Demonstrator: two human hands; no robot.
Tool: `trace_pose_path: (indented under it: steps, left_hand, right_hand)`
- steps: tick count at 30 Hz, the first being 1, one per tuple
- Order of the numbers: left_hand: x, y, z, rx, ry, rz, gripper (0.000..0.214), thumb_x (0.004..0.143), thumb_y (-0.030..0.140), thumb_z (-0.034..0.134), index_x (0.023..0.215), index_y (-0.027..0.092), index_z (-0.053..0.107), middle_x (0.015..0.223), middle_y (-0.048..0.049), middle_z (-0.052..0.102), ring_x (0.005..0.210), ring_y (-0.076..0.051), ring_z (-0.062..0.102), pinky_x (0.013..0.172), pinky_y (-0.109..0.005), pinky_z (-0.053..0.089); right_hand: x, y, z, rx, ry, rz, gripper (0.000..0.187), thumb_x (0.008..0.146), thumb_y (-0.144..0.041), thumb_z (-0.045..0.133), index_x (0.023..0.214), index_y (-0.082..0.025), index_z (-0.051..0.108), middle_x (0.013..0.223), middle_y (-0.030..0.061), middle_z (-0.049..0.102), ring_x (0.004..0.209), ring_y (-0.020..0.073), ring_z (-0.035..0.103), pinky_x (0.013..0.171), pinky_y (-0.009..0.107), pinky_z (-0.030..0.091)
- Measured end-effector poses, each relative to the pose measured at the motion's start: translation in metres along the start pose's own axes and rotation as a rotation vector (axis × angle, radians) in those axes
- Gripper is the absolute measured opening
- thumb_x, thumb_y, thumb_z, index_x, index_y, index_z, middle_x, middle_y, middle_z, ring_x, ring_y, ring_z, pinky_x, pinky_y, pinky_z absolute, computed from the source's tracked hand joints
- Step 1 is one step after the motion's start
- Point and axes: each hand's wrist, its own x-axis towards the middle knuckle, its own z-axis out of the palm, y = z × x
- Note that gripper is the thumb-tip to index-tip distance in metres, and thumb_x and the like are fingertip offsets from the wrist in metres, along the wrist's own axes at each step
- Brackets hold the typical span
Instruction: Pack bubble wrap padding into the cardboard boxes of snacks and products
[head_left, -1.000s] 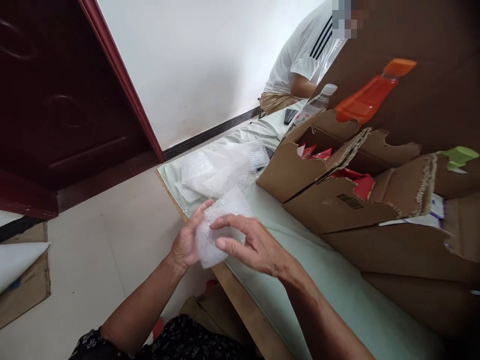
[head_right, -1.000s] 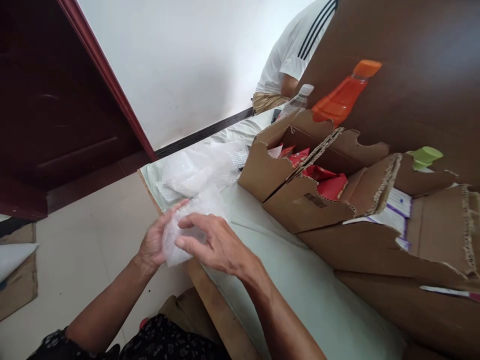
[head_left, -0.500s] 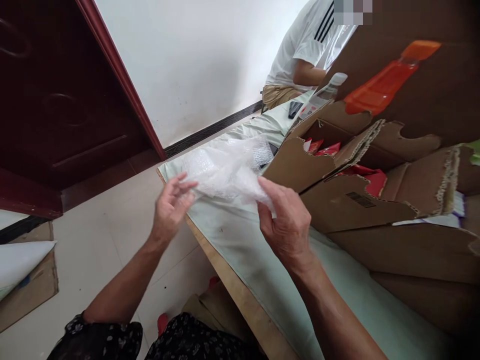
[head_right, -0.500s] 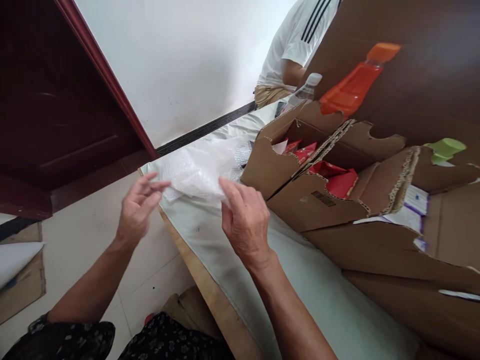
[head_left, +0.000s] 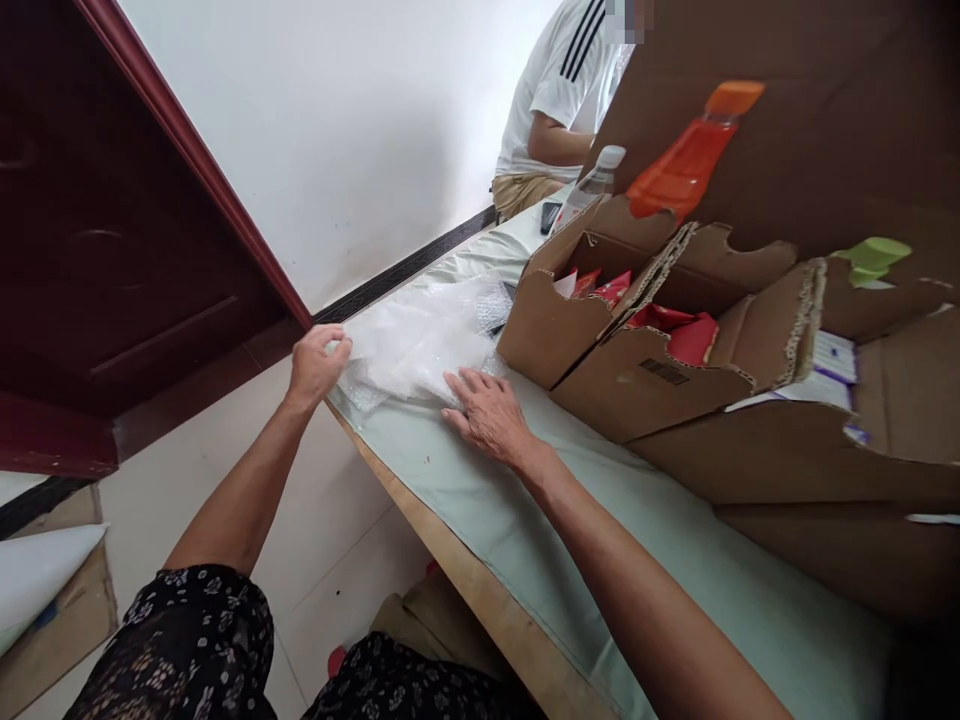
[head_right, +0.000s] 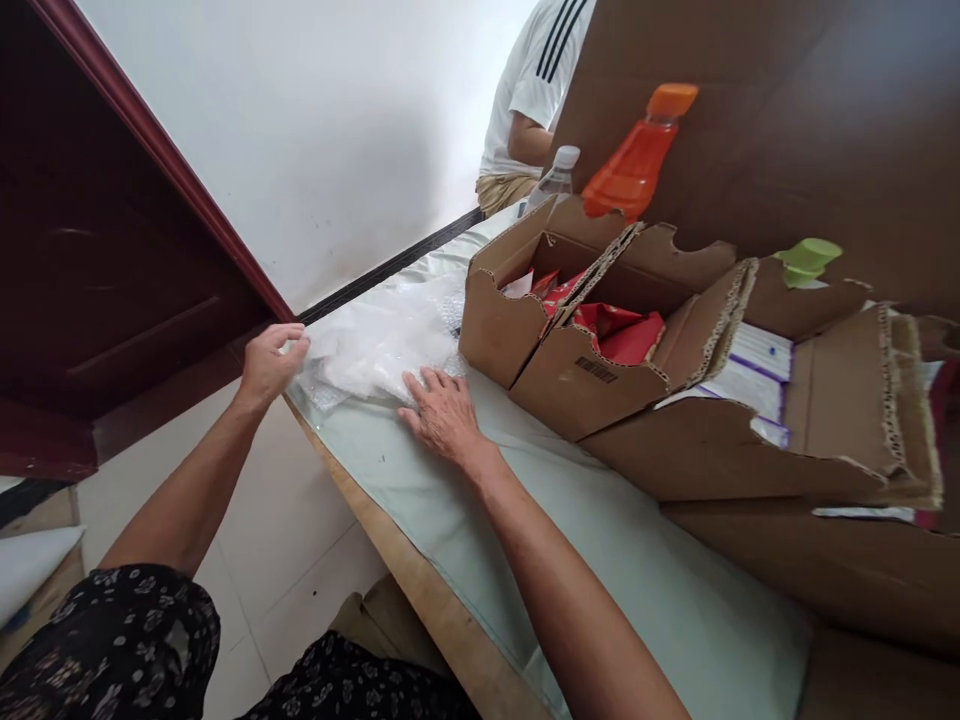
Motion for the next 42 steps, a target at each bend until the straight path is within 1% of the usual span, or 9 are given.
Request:
trace_pose_path:
  steps: [5, 10, 15, 18, 20, 22, 29, 37, 42]
  left_hand:
    - [0.027, 0.019, -0.026, -0.215, 0.145, -0.042, 0.02, 0.085, 0.043, 0.061, 0.084, 0.023, 0.062, 0.079, 0.0012, 0.072, 0.084, -0.02, 0.072, 0.073, -0.034, 0.058]
    - [0.032, 0.037, -0.047, -0.389, 0.159, -0.079, 0.02, 0.086, 0.044, 0.065, 0.086, 0.025, 0.058, 0.082, 0.0032, 0.072, 0.08, -0.018, 0.07, 0.075, -0.038, 0.058]
    - [0.012, 0.063, -0.028, -0.315, 0.34, 0.085, 0.018, 0.09, 0.042, 0.066, 0.089, 0.025, 0.061, 0.09, 0.0012, 0.072, 0.092, -0.021, 0.07, 0.088, -0.038, 0.055]
    - [-0.013, 0.085, 0.007, -0.15, 0.157, 0.241, 0.021, 0.096, 0.043, 0.059, 0.1, 0.023, 0.065, 0.118, -0.0075, 0.073, 0.118, -0.026, 0.066, 0.106, -0.042, 0.05]
    - [-0.029, 0.093, 0.03, -0.087, -0.116, 0.307, 0.026, 0.088, 0.045, 0.069, 0.101, 0.023, 0.068, 0.127, -0.0101, 0.072, 0.128, -0.029, 0.062, 0.11, -0.042, 0.048]
    - [-0.036, 0.092, 0.042, -0.055, -0.24, 0.321, 0.033, 0.08, 0.044, 0.078, 0.105, 0.023, 0.071, 0.13, -0.0104, 0.072, 0.129, -0.03, 0.063, 0.112, -0.042, 0.048]
    - [0.033, 0.047, 0.028, 0.137, -0.186, 0.154, 0.03, 0.09, 0.023, 0.057, 0.115, 0.017, 0.071, 0.126, -0.0149, 0.069, 0.124, -0.034, 0.061, 0.116, -0.054, 0.042]
    - [0.091, 0.033, 0.074, 0.196, -0.36, 0.117, 0.031, 0.096, 0.035, 0.072, 0.122, 0.019, 0.069, 0.133, -0.0107, 0.066, 0.12, -0.028, 0.065, 0.104, -0.051, 0.055]
    - [0.106, 0.041, 0.038, 0.049, -0.303, 0.072, 0.008, 0.066, 0.016, 0.077, 0.068, 0.022, 0.071, 0.09, -0.0038, 0.072, 0.105, -0.029, 0.066, 0.101, -0.042, 0.051]
  right_hand:
    - [0.005, -0.011, 0.0, 0.006, 0.091, 0.056, 0.057, 0.104, -0.037, 0.052, 0.157, -0.018, 0.044, 0.161, 0.0208, 0.044, 0.143, 0.036, 0.046, 0.113, 0.051, 0.038]
    - [0.0, -0.015, -0.005, 0.047, 0.113, -0.003, 0.063, 0.098, -0.051, 0.062, 0.151, -0.017, 0.052, 0.153, 0.0207, 0.053, 0.137, 0.0367, 0.053, 0.111, 0.051, 0.041]
    - [-0.009, -0.009, -0.007, 0.146, 0.266, -0.01, 0.064, 0.101, -0.055, 0.052, 0.153, -0.017, 0.049, 0.16, 0.0186, 0.047, 0.143, 0.0355, 0.047, 0.114, 0.052, 0.039]
    - [-0.011, -0.005, 0.0, 0.256, 0.375, 0.012, 0.053, 0.102, -0.05, 0.049, 0.144, -0.019, 0.057, 0.155, 0.0173, 0.053, 0.138, 0.0339, 0.052, 0.109, 0.051, 0.043]
    - [-0.012, 0.0, 0.008, 0.315, 0.455, 0.076, 0.048, 0.101, -0.046, 0.048, 0.14, -0.019, 0.06, 0.152, 0.0171, 0.056, 0.135, 0.0329, 0.055, 0.106, 0.05, 0.046]
    - [-0.016, 0.007, 0.015, 0.343, 0.51, 0.143, 0.047, 0.101, -0.042, 0.045, 0.139, -0.018, 0.059, 0.151, 0.0184, 0.056, 0.135, 0.0331, 0.055, 0.104, 0.05, 0.047]
    - [-0.029, 0.008, 0.014, 0.267, 0.611, 0.131, 0.052, 0.103, -0.039, 0.043, 0.15, -0.019, 0.048, 0.157, 0.0184, 0.049, 0.141, 0.0322, 0.05, 0.11, 0.051, 0.043]
    - [0.004, -0.02, -0.006, 0.077, 0.301, -0.027, 0.064, 0.102, -0.044, 0.053, 0.16, -0.023, 0.04, 0.172, 0.0139, 0.027, 0.158, 0.0348, 0.027, 0.121, 0.052, 0.03]
    - [0.01, -0.008, 0.005, 0.076, 0.148, 0.003, 0.054, 0.105, -0.042, 0.049, 0.154, -0.018, 0.049, 0.162, 0.0156, 0.046, 0.152, 0.0337, 0.037, 0.12, 0.052, 0.032]
